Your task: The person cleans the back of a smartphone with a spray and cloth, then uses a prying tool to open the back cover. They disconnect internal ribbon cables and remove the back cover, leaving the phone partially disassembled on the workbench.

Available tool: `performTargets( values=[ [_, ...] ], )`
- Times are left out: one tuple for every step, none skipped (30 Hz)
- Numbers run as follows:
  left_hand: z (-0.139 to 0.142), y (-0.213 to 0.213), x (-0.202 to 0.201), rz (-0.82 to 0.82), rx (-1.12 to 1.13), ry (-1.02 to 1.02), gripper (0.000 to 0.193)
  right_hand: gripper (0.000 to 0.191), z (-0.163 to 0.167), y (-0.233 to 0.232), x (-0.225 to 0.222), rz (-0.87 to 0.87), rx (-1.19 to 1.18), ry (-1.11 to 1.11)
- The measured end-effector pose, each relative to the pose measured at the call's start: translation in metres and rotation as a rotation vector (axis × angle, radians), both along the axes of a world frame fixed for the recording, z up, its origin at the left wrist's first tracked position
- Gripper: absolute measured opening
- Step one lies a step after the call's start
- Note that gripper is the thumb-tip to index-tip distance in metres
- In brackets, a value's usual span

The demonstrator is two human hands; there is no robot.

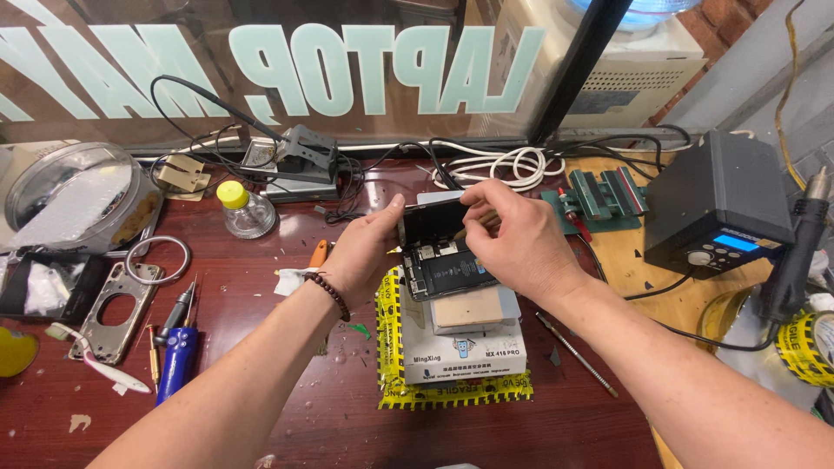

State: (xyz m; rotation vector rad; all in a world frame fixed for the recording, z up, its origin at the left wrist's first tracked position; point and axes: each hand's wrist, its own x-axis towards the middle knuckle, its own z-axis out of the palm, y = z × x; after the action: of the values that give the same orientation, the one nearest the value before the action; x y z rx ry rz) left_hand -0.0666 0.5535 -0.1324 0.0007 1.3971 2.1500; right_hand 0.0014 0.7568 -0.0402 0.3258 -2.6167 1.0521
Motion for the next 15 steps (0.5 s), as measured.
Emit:
performTargets(
  values=[
    [-0.0002, -0.0004, 0.0004, 0.005, -0.002, -0.008, 0.050, 0.019, -0.0024, -0.0005, -0.0005, 0.005, 0.004, 0.000],
    [-0.0005, -0.0001, 0.0006, 0.009, -0.003, -0.014, 0.050, 0.020, -0.0041, -0.0010, -0.0009, 0.009, 0.008, 0.001],
    [-0.0008, 0.0001, 0.0008, 0.015, -0.004, -0.020, 0.050, 0.020, -0.0052, -0.0013, -0.0012, 0.012, 0.007, -0.009],
    [-0.0012, 0.0006, 0.0007, 0.020, -0.005, -0.015, 0.049, 0.020, -0.0060, -0.0020, -0.0012, 0.015, 0.007, -0.020],
    [-0.0017, 0.0012, 0.0007, 0.023, -0.006, -0.010, 0.049, 0.020, -0.0067, -0.0029, -0.0010, 0.016, 0.006, -0.031],
    [-0.0021, 0.0017, 0.0004, 0.025, -0.006, -0.006, 0.049, 0.021, -0.0071, -0.0038, -0.0006, 0.019, 0.020, -0.020],
    [-0.0025, 0.0023, 0.0002, 0.028, -0.003, -0.011, 0.048, 0.021, -0.0076, -0.0048, -0.0001, 0.023, 0.035, -0.010],
    [-0.0028, 0.0027, -0.0001, 0.031, -0.001, -0.015, 0.048, 0.022, -0.0080, -0.0059, 0.0003, 0.028, 0.049, 0.002],
    [-0.0030, 0.0030, -0.0005, 0.034, 0.001, -0.020, 0.048, 0.022, -0.0084, -0.0067, 0.0007, 0.018, 0.042, -0.018],
    [-0.0032, 0.0031, -0.0006, 0.037, 0.002, -0.020, 0.048, 0.022, -0.0087, -0.0076, 0.0010, 0.007, 0.035, -0.039],
    [-0.0034, 0.0033, -0.0006, 0.038, 0.002, -0.021, 0.048, 0.022, -0.0090, -0.0080, 0.0013, -0.004, 0.027, -0.059],
    [-0.0033, 0.0032, -0.0007, 0.040, 0.001, -0.020, 0.048, 0.022, -0.0091, -0.0083, 0.0012, -0.001, 0.035, -0.053],
    [-0.0034, 0.0032, -0.0005, 0.044, 0.003, -0.023, 0.047, 0.022, -0.0092, -0.0082, 0.0012, 0.001, 0.043, -0.048],
    [-0.0030, 0.0032, -0.0007, 0.047, 0.006, -0.025, 0.047, 0.022, -0.0089, -0.0081, 0.0009, 0.003, 0.051, -0.041],
    [-0.0028, 0.0033, -0.0007, 0.050, 0.008, -0.027, 0.046, 0.022, -0.0088, -0.0079, 0.0008, 0.005, 0.051, -0.040]
  ],
)
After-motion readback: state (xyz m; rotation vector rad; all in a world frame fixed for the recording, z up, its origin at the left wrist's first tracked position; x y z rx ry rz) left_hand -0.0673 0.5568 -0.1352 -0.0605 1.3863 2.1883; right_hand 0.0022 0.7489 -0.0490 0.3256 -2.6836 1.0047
